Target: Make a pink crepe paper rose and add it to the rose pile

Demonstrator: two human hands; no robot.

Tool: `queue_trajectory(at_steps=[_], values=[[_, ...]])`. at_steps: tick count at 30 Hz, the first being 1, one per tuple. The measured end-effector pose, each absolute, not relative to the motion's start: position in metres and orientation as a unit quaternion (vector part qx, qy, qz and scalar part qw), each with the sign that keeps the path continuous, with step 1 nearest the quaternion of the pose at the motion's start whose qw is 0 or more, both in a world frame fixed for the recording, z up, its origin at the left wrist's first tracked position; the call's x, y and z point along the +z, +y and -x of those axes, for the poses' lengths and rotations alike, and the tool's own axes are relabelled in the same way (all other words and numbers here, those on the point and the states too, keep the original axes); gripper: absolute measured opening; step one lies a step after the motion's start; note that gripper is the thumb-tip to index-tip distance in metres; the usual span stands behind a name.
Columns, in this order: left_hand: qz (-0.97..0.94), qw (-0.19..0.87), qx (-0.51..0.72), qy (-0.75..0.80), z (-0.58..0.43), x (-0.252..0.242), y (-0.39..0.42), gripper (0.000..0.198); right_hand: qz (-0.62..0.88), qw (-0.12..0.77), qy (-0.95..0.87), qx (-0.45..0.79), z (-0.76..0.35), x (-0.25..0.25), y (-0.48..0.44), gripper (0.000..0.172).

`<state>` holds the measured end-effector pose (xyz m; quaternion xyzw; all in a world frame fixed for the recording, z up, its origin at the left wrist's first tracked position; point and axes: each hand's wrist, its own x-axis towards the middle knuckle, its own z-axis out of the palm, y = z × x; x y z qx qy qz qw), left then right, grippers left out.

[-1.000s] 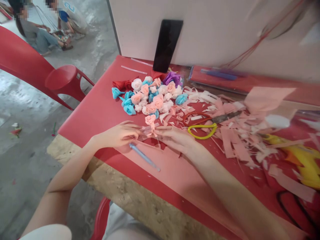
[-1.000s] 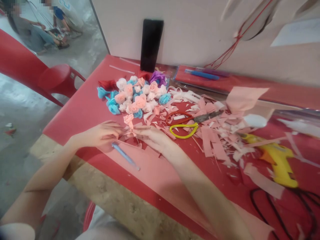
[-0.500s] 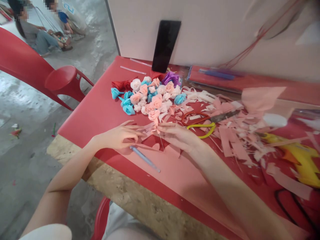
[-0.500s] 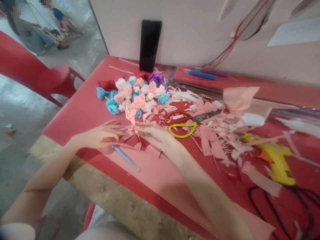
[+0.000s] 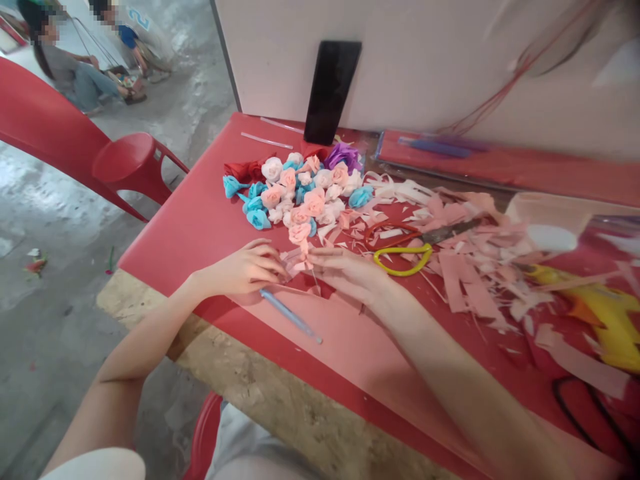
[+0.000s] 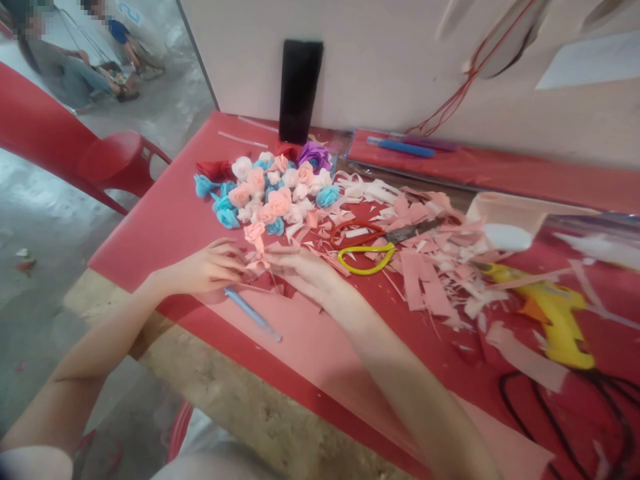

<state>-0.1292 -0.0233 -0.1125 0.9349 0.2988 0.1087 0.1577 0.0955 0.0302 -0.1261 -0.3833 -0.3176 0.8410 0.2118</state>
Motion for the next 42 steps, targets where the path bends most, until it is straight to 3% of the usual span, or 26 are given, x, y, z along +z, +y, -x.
queue_trajectory(at_steps=[14, 25, 42], values=[[-0.942, 0.146, 0.082, 0.292, 0.128, -0.117, -0.023, 0.034, 0.387, 0.254, -0.372, 0.805, -0.104, -0.123, 0.051, 0.006], [-0.925, 0.197, 0.135, 0.295, 0.126, -0.11, -0.024, 0.013, 0.387, 0.258, -0.361, 0.808, -0.104, -0.122, 0.053, 0.009], [-0.918, 0.18, 0.126, 0.33, 0.13, -0.109, -0.027, 0.013, 0.397, 0.268, -0.36, 0.801, -0.087, -0.121, 0.056, 0.008]])
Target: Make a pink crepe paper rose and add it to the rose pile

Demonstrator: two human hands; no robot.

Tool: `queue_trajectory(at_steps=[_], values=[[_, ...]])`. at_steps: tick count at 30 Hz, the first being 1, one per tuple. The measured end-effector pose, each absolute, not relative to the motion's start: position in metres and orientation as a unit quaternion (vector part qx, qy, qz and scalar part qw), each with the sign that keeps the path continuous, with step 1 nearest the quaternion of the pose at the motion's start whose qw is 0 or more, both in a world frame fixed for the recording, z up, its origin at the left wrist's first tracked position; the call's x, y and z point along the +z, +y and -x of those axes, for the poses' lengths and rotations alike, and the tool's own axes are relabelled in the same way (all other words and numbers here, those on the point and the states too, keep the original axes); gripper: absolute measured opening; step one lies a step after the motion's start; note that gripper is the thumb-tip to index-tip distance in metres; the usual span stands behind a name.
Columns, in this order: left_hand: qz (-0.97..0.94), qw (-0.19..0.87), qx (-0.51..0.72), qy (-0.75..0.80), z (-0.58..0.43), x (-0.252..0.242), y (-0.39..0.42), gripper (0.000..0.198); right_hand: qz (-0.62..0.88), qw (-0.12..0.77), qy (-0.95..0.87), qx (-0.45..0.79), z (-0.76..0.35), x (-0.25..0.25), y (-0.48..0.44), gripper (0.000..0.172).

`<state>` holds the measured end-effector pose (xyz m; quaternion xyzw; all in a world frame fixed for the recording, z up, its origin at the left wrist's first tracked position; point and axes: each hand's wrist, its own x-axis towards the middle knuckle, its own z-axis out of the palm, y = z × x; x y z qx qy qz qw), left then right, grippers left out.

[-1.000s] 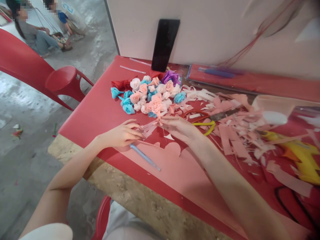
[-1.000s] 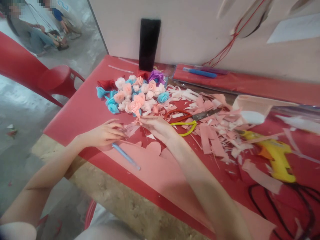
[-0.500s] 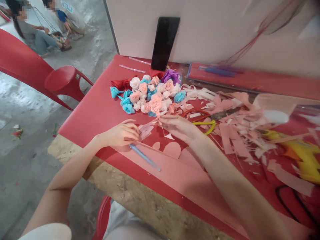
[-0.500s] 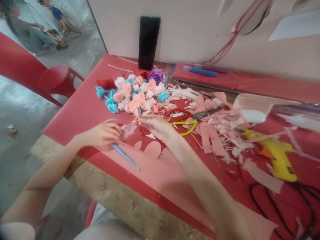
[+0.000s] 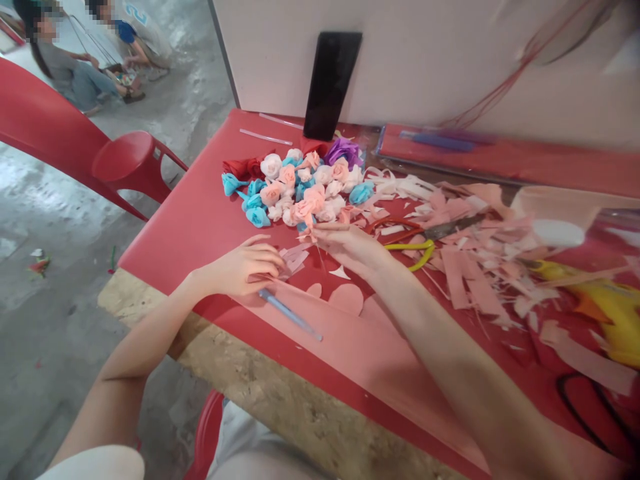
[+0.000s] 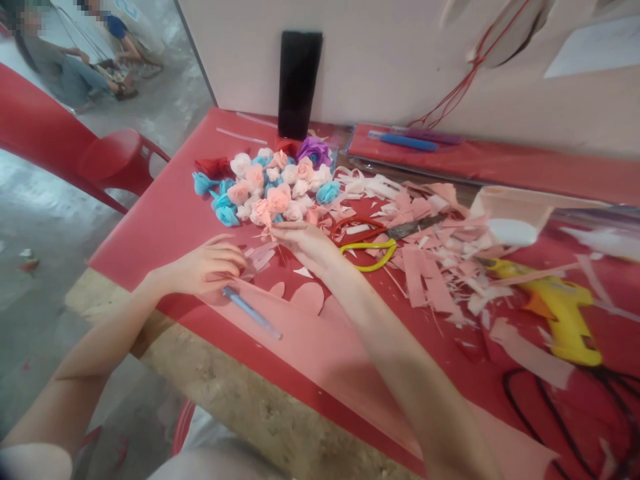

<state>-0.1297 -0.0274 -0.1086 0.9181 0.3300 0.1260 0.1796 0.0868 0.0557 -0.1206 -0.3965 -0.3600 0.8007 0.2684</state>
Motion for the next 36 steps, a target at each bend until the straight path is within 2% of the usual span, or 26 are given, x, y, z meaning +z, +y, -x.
queue_trajectory(at_steps=[11, 25, 30, 36], values=[[-0.93, 0.137, 0.128, 0.316, 0.13, -0.11, -0.025, 0.016, 0.404, 0.246, -0.366, 0.801, -0.075, -0.122, 0.056, 0.011], [-0.907, 0.178, 0.139, 0.355, 0.134, -0.116, -0.027, 0.013, 0.402, 0.18, -0.402, 0.803, -0.072, -0.12, 0.055, 0.013], [-0.903, 0.166, 0.161, 0.362, 0.133, -0.113, -0.027, 0.017, 0.386, 0.173, -0.402, 0.812, -0.07, -0.121, 0.056, 0.011], [-0.892, 0.194, 0.131, 0.388, 0.131, -0.107, -0.029, 0.019, 0.385, 0.171, -0.402, 0.813, -0.071, -0.124, 0.06, 0.012]])
